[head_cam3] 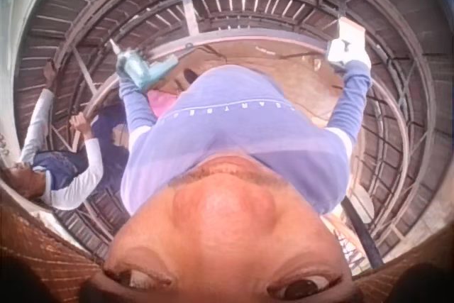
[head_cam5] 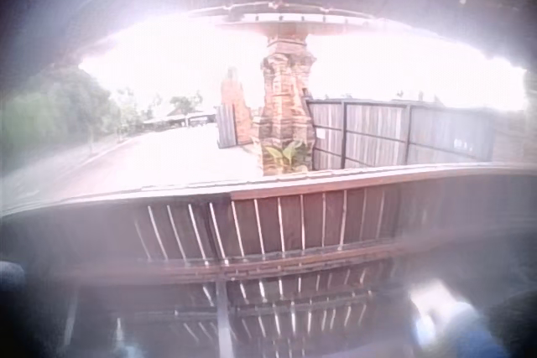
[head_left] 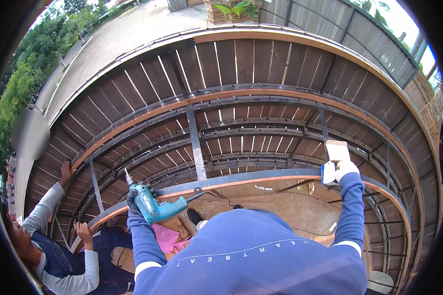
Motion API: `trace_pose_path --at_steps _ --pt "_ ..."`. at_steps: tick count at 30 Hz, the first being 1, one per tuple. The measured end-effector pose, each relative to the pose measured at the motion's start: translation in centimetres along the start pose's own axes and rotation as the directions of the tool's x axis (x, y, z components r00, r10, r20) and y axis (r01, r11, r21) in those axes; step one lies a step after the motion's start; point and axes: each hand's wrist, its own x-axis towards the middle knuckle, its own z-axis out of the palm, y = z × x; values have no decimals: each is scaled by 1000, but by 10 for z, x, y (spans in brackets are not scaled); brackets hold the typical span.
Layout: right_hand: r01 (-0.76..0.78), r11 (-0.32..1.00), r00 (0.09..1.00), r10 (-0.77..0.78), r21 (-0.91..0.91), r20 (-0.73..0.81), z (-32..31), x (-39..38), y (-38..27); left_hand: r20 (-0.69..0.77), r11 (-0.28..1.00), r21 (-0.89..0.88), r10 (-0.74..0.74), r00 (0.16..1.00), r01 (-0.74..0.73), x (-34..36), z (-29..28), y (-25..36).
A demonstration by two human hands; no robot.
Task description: The person uses a power drill to drive screws through curved wooden planks and into a circular metal frame. The person picks up screws from a box and positions the wooden pieces before drilling them into place.
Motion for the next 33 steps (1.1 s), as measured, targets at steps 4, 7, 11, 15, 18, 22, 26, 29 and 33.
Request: trace_pose_path --at_steps 4,7,11,15,18,22,26,29,33 --pt "-12 997 993 20 74 -115 5 6 23 22 1000 -3 7 1000 -7 -2 -2 0" --pt "100 971 952 -29 218 -305 -17 -5 17 0 1000 -4 -2 1000 2 -5 -14 3" --pt "242 655 922 74 716 -380 -31 -22 3 66 999 -31 -35 997 37 10 -24 2" --pt "284 99 941 -218 954 -257 -49 -69 -107 31 995 -85 -40 999 43 5 -19 1" --pt "93 79 854 -519 992 -38 -45 -103 -176 45 993 -104 -54 998 58 5 -10 -2" --pt "111 239 484 -861 965 157 -8 -125 -231 -65 992 -122 18 998 -25 -31 12 -26" --pt "236 216 356 -926 947 123 5 -131 -255 -18 992 39 117 993 -116 -79 57 -45" --pt "179 98 305 -951 979 39 8 -131 -275 30 966 234 109 994 -113 -99 77 -52" --pt "299 303 238 -942 905 237 -9 -133 -301 20 928 353 116 993 -116 -114 108 -64"
